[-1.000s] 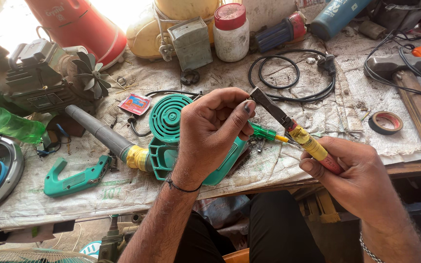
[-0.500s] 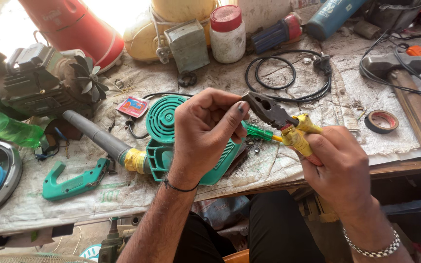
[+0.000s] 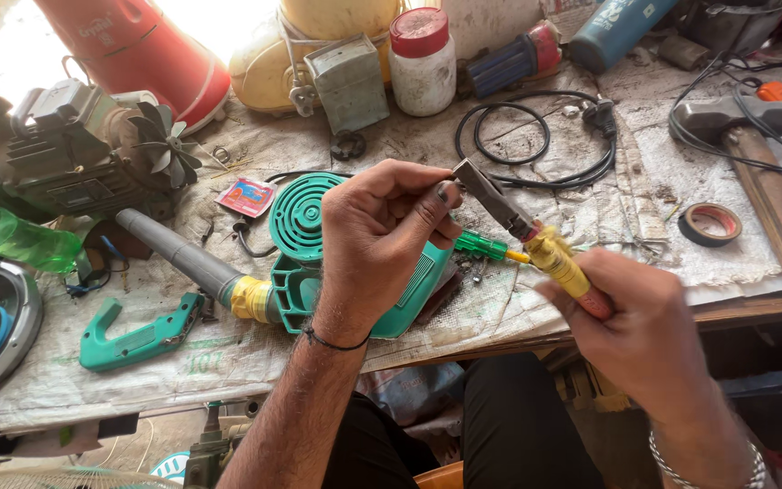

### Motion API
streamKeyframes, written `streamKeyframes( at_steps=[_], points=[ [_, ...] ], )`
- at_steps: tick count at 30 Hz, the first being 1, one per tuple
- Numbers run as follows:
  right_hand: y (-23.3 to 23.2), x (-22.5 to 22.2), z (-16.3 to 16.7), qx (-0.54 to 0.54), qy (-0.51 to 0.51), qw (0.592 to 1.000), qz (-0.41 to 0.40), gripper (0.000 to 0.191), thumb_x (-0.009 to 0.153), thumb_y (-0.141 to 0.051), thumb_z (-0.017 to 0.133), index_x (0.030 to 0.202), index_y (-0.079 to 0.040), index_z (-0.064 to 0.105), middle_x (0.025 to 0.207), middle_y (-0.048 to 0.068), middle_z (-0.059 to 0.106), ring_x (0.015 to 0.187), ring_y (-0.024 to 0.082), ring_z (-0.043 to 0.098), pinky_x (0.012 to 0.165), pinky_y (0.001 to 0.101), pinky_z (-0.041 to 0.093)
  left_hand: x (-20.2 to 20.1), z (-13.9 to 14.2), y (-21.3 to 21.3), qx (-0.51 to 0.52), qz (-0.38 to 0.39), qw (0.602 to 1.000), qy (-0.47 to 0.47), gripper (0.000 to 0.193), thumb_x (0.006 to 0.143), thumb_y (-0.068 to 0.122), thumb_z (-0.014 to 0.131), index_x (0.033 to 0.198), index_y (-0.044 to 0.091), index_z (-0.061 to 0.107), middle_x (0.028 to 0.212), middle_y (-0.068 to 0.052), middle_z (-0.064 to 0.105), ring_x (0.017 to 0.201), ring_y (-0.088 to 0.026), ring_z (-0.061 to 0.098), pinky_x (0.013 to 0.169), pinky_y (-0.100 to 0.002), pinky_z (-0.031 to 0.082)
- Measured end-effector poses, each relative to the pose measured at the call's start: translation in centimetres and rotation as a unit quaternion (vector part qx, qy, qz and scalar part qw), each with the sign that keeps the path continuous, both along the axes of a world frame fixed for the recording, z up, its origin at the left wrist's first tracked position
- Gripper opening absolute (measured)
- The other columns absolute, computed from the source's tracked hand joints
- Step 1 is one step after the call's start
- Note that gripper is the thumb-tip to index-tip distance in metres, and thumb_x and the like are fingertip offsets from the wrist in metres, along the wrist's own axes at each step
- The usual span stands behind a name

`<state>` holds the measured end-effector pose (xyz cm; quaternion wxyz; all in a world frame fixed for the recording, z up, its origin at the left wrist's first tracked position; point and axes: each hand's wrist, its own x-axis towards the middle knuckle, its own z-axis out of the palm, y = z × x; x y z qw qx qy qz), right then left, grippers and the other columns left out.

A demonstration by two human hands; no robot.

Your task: The person repairs a teal leaf blower by manipulating internal wires and components. They use pliers to strip wire ends and a screwdriver to tighten screws on the housing, working on the device's internal wiring and casing.

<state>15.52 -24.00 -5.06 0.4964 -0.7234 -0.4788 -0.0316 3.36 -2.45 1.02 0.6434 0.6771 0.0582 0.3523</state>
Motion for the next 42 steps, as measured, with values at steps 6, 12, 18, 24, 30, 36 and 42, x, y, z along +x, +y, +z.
streamKeyframes(
  at_steps=[6,12,18,24,30,36,42],
  points=[
    [-0.2,0.3,0.1,0.005,-0.269,0.955,-0.125,0.019,0.083,0.001,0.069,0.101,0.001,0.066,0.094,0.013,0.065,0.084,0.028,0.064,0.074,0.0379,0.054,-0.1,0.2,-0.5,0.013,0.007,1.0,0.019,0.01,0.098,-0.001,0.07,0.105,-0.007,0.071,0.087,-0.009,0.075,0.074,-0.011,0.075,0.059,-0.024,0.062],
    [-1.5,3.4,-1.6,-0.04,0.424,0.886,0.183,0.013,0.095,-0.01,0.075,0.089,0.001,0.071,0.072,0.009,0.063,0.055,0.015,0.052,0.044,0.0311,0.04,-0.1,0.3,-0.5,0.051,0.004,0.999,0.013,0.011,0.098,-0.001,0.068,0.107,-0.006,0.071,0.093,-0.008,0.076,0.078,-0.01,0.076,0.063,-0.023,0.064],
    [-0.3,1.5,-2.0,-0.054,0.237,0.969,0.045,0.014,0.088,-0.012,0.079,0.089,-0.002,0.07,0.065,0.011,0.052,0.053,0.017,0.047,0.047,0.0325,0.039,0.2,0.2,-0.8,0.003,0.029,0.999,0.02,0.009,0.097,-0.001,0.07,0.103,-0.006,0.072,0.088,-0.008,0.076,0.073,-0.011,0.076,0.06,-0.024,0.063],
    [0.2,1.4,-1.8,-0.003,-0.273,0.955,-0.117,0.01,0.093,0.002,0.069,0.102,-0.002,0.065,0.089,0.008,0.061,0.082,0.019,0.059,0.074,0.0335,0.049,0.1,0.1,-0.9,0.001,0.031,0.999,0.019,0.009,0.097,0.0,0.071,0.103,-0.006,0.072,0.086,-0.008,0.076,0.073,-0.011,0.075,0.06,-0.024,0.063],
    [-1.2,3.2,-1.8,-0.069,0.388,0.908,0.145,0.016,0.094,-0.013,0.078,0.09,0.0,0.07,0.069,0.007,0.06,0.055,0.013,0.047,0.046,0.0307,0.037,0.4,0.0,-0.8,0.05,0.059,0.997,0.03,0.012,0.096,-0.001,0.068,0.106,-0.006,0.073,0.09,-0.006,0.077,0.075,-0.01,0.077,0.061,-0.023,0.063],
    [-0.7,2.3,-0.4,-0.065,0.281,0.952,0.103,0.018,0.09,-0.019,0.077,0.085,-0.003,0.071,0.066,0.0,0.053,0.057,0.009,0.043,0.047,0.0289,0.034,0.7,-0.2,-1.0,0.041,0.052,0.998,0.011,0.017,0.097,0.0,0.071,0.112,-0.006,0.073,0.091,-0.008,0.077,0.078,-0.009,0.075,0.066,-0.023,0.063],
    [0.0,-0.6,1.8,-0.012,-0.036,0.999,-0.037,0.018,0.082,-0.015,0.082,0.089,-0.003,0.07,0.068,0.001,0.053,0.059,0.007,0.049,0.052,0.0292,0.039,0.8,-0.3,-1.0,0.015,0.06,0.998,0.007,0.017,0.097,0.002,0.072,0.111,-0.007,0.073,0.092,-0.009,0.077,0.079,-0.01,0.076,0.066,-0.024,0.065]
  ],
)
